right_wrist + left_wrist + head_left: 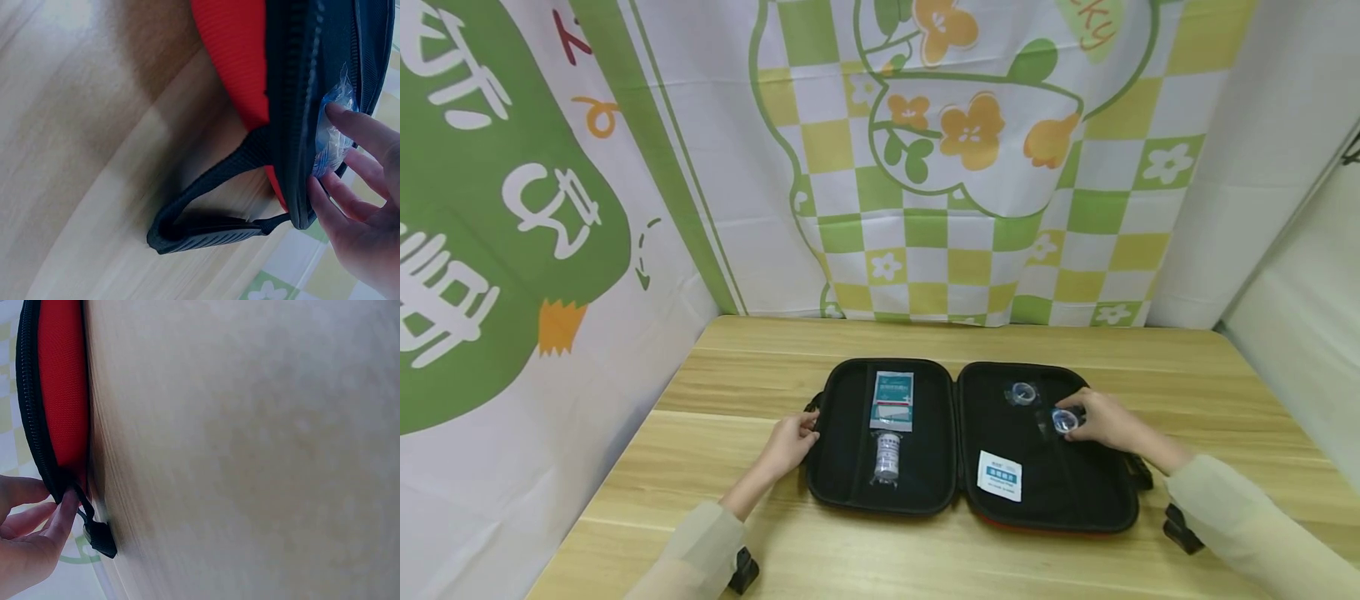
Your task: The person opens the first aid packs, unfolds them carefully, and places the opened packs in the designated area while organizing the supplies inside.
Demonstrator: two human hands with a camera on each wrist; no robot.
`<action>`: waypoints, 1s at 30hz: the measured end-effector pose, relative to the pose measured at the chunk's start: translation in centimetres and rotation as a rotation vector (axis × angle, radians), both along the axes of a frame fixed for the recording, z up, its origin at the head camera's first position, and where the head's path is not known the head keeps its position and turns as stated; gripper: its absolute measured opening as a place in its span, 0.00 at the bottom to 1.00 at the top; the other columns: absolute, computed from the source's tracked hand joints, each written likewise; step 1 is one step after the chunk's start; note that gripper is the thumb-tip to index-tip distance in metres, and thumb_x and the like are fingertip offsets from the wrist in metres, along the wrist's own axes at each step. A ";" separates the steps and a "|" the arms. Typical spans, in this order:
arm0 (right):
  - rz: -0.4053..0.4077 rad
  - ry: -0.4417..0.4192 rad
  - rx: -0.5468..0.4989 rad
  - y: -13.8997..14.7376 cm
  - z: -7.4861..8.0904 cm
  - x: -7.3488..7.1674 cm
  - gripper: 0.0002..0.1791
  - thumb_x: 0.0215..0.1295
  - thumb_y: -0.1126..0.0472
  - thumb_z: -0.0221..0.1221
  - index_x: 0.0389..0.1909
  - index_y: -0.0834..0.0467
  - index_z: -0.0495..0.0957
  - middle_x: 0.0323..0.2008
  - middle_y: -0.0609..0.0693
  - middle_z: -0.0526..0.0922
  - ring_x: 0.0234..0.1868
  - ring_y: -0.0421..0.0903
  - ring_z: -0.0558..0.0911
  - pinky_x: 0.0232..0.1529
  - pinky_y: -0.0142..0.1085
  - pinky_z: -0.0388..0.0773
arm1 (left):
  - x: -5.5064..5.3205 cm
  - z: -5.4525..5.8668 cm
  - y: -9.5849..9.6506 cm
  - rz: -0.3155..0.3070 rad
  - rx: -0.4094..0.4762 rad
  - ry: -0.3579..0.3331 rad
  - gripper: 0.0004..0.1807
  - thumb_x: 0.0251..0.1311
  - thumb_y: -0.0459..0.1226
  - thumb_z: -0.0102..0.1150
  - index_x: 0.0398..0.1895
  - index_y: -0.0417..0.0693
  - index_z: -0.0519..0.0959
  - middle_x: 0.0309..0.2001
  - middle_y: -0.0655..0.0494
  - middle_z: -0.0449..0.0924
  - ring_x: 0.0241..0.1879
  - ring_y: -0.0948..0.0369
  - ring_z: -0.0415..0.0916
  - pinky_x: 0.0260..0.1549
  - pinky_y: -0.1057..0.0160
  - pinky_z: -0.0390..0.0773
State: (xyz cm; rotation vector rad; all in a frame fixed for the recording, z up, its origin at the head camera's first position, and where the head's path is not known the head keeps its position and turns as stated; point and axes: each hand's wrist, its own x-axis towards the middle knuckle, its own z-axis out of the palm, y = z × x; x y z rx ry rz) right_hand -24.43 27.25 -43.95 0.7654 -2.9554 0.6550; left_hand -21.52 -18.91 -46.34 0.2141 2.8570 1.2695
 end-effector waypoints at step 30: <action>-0.016 -0.201 -0.187 -0.3 0.0 0.0 0.23 0.42 0.67 0.65 0.39 0.77 0.74 0.34 0.69 0.78 0.33 0.58 0.79 0.30 0.41 0.77 | 0.1 0.2 0.0 -0.002 0.002 0.006 0.19 0.53 0.23 0.52 0.50 0.24 0.69 0.41 0.35 0.75 0.36 0.50 0.76 0.30 0.62 0.78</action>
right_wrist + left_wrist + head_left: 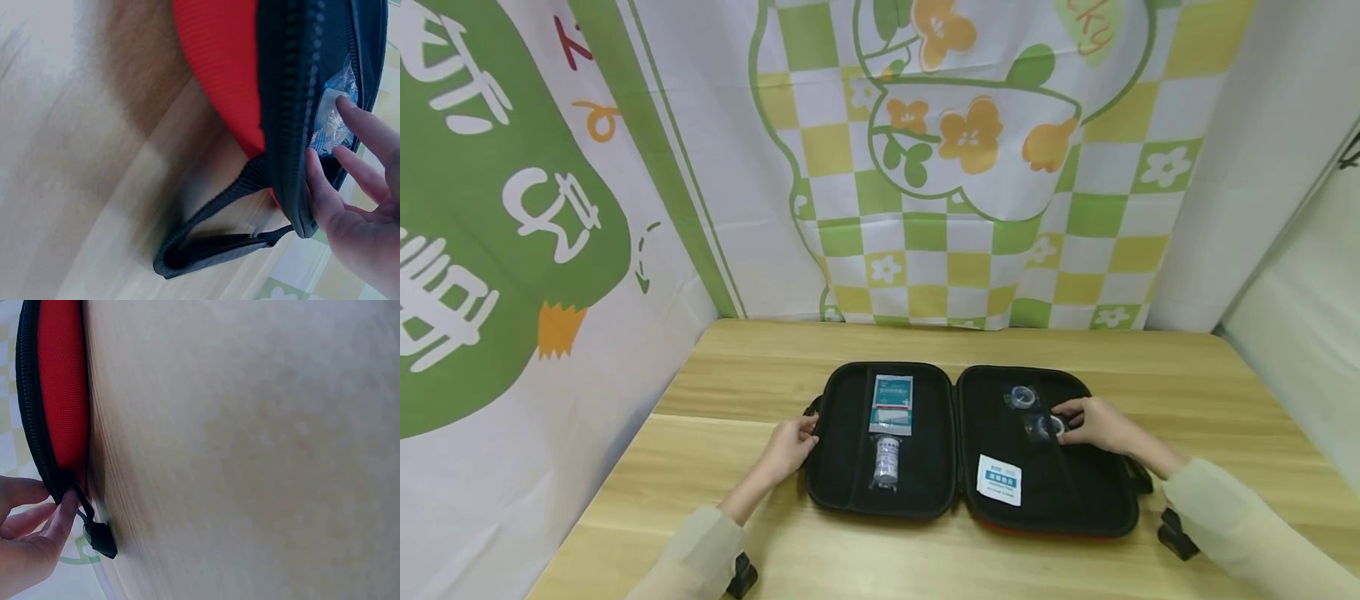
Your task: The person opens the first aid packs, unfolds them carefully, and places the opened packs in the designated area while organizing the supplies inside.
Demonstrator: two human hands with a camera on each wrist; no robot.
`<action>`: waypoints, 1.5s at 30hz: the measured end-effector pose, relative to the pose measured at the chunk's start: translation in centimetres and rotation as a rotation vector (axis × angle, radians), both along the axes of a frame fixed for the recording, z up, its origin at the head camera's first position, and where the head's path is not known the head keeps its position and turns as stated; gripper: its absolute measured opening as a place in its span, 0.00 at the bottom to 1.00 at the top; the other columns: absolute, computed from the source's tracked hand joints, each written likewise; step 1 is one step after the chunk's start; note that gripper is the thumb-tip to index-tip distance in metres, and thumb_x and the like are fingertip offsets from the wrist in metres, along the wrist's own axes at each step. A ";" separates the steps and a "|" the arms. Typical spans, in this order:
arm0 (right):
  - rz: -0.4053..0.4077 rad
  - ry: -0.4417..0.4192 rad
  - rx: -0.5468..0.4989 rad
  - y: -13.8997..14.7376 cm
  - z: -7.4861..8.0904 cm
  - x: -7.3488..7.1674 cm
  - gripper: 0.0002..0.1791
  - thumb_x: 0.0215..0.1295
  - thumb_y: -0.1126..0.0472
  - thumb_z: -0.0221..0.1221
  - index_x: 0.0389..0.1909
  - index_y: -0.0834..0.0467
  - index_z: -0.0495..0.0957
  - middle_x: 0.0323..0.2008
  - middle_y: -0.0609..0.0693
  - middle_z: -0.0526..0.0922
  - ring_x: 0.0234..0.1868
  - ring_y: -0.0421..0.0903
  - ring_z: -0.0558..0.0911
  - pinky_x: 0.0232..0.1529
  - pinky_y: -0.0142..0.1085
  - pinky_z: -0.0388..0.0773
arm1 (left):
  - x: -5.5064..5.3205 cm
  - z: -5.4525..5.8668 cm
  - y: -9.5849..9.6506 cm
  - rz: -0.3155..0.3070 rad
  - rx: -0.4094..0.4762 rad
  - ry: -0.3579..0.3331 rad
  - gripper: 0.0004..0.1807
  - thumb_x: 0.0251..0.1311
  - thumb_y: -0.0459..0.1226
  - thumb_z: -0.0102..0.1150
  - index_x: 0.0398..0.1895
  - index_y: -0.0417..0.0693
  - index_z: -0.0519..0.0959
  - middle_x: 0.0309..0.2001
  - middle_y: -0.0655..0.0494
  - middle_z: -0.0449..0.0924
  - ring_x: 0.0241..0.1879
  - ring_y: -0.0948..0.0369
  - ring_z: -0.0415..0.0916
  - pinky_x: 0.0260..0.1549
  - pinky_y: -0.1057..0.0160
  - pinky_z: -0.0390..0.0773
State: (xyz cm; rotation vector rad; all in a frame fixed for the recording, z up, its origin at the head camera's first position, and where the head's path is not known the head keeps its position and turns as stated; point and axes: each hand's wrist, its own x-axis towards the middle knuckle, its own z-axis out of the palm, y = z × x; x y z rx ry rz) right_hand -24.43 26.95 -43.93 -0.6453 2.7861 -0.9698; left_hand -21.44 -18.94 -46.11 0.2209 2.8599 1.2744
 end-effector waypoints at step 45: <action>-0.164 -0.205 -0.224 -1.2 -0.1 0.8 0.21 0.48 0.73 0.58 0.44 0.81 0.69 0.35 0.68 0.78 0.35 0.49 0.78 0.32 0.32 0.77 | -0.1 -0.2 0.0 0.005 -0.010 0.009 0.19 0.52 0.23 0.53 0.49 0.25 0.70 0.38 0.38 0.75 0.35 0.51 0.76 0.29 0.63 0.78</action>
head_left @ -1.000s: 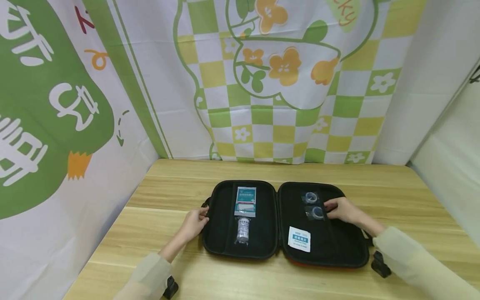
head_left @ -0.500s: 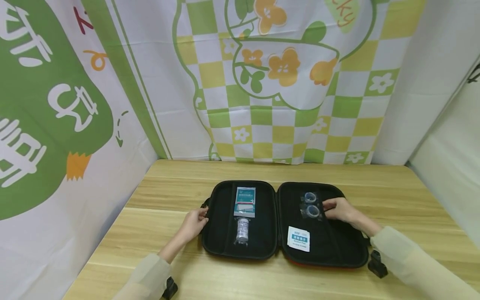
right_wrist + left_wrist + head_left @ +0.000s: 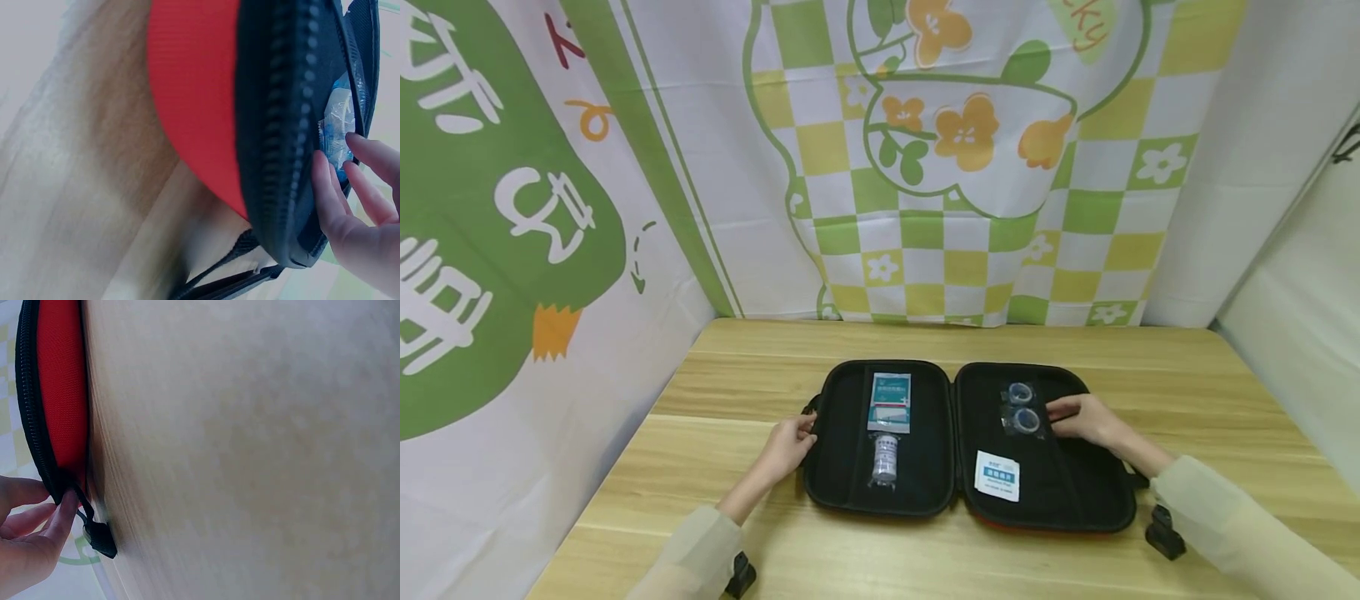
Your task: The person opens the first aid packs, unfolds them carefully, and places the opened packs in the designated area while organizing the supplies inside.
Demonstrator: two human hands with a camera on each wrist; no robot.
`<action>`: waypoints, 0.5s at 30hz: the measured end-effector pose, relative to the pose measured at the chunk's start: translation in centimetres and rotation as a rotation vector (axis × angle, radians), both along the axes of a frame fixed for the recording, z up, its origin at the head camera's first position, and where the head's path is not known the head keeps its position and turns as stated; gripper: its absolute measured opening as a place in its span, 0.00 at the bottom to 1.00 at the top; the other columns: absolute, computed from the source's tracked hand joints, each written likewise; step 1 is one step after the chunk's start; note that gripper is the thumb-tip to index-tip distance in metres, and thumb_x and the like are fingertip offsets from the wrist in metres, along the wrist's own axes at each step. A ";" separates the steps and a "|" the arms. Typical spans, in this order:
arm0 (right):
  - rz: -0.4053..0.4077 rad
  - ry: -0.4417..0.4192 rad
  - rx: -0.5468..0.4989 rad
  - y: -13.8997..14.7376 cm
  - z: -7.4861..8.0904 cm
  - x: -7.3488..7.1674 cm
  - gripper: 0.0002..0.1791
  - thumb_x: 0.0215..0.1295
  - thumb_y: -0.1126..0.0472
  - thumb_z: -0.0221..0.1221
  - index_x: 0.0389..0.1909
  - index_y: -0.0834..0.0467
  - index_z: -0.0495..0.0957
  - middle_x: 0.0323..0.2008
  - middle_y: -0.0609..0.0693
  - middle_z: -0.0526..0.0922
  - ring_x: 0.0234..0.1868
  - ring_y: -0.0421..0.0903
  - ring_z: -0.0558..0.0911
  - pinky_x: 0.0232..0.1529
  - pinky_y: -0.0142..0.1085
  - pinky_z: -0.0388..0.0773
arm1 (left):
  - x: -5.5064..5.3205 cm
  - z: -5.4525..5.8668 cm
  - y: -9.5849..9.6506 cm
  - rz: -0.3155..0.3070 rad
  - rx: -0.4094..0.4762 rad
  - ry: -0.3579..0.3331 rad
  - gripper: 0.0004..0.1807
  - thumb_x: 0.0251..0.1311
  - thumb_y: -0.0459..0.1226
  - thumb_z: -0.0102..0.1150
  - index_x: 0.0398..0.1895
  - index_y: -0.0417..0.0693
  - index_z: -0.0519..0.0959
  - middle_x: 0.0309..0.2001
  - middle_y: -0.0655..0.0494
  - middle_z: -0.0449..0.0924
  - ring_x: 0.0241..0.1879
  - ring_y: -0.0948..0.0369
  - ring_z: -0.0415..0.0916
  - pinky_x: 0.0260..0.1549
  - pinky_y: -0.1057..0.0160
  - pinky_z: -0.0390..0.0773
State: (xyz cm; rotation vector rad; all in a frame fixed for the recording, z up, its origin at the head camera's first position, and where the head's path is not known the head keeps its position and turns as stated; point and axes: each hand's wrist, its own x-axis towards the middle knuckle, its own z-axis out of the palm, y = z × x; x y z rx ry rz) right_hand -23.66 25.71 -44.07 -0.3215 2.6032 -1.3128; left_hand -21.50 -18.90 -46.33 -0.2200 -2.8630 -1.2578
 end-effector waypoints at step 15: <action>0.021 0.262 0.152 -0.4 1.4 1.1 0.16 0.51 0.71 0.59 0.41 0.75 0.74 0.39 0.69 0.76 0.36 0.58 0.78 0.33 0.41 0.77 | 0.1 0.1 0.0 -0.006 0.010 0.006 0.18 0.52 0.22 0.52 0.49 0.23 0.69 0.38 0.37 0.75 0.35 0.51 0.76 0.29 0.63 0.78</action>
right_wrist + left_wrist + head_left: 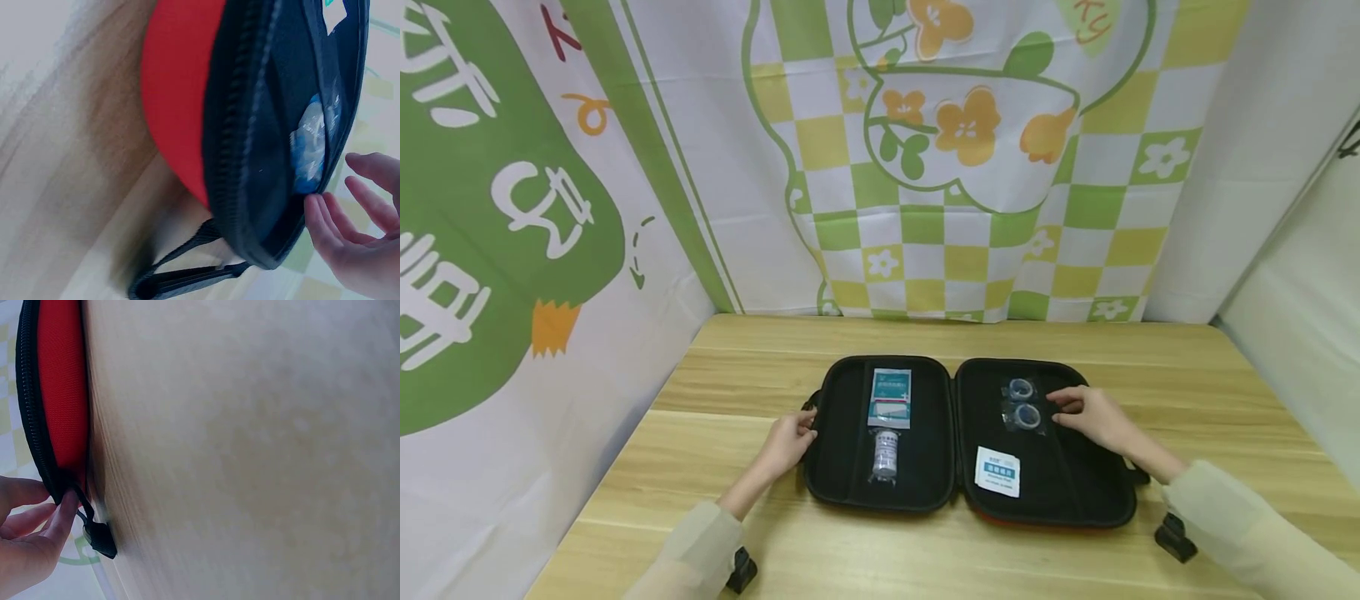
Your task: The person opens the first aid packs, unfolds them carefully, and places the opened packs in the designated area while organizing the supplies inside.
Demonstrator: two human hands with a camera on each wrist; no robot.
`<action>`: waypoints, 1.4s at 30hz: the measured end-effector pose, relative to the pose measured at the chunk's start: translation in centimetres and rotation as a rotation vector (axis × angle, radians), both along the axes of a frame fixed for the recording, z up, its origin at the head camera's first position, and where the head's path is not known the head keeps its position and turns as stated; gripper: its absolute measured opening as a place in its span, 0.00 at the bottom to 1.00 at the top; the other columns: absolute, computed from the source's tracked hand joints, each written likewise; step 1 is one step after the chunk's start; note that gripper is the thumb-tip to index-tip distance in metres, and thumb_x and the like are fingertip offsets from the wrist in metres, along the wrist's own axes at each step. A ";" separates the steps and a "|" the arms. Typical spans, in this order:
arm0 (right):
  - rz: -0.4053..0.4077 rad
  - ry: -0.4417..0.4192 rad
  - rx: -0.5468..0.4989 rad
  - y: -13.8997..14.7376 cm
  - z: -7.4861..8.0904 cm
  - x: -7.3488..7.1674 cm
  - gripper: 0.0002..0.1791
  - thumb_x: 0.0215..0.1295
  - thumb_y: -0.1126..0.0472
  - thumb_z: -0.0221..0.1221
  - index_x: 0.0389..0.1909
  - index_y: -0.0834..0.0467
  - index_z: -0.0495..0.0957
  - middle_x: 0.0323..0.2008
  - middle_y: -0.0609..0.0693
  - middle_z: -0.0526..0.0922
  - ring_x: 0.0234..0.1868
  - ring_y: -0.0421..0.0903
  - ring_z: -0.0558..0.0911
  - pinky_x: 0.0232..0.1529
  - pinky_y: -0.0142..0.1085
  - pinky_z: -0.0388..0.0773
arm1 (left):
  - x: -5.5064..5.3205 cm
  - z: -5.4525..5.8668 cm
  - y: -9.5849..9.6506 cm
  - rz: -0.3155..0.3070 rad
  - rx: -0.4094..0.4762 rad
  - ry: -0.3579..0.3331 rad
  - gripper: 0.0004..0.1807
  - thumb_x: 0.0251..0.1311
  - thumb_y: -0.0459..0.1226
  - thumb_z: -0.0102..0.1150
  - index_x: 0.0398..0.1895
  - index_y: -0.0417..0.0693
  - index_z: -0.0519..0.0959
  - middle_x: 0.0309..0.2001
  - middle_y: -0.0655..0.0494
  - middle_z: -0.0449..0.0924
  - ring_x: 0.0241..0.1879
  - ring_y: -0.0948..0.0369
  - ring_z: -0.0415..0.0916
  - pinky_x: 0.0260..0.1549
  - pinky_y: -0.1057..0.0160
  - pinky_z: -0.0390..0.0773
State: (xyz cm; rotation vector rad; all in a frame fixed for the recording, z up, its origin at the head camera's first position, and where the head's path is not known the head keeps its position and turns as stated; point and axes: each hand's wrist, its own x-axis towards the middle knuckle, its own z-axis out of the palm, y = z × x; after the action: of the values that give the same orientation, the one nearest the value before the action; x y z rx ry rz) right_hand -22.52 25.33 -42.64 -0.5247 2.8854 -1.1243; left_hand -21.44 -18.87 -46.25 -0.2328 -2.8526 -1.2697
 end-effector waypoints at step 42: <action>0.354 -0.082 0.175 -5.9 -0.4 2.0 0.26 0.38 0.60 0.69 0.42 0.67 0.77 0.34 0.52 0.78 0.34 0.46 0.76 0.32 0.34 0.74 | 0.1 0.1 0.0 -0.005 -0.028 0.003 0.18 0.52 0.22 0.52 0.49 0.23 0.69 0.38 0.36 0.76 0.35 0.49 0.76 0.31 0.61 0.78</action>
State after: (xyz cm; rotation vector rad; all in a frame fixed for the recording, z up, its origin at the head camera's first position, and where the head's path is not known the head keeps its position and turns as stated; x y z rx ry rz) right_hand -20.54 19.43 -43.09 -0.9107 2.6421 -0.8140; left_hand -21.32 -18.84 -46.13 -0.2420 -2.8706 -1.2304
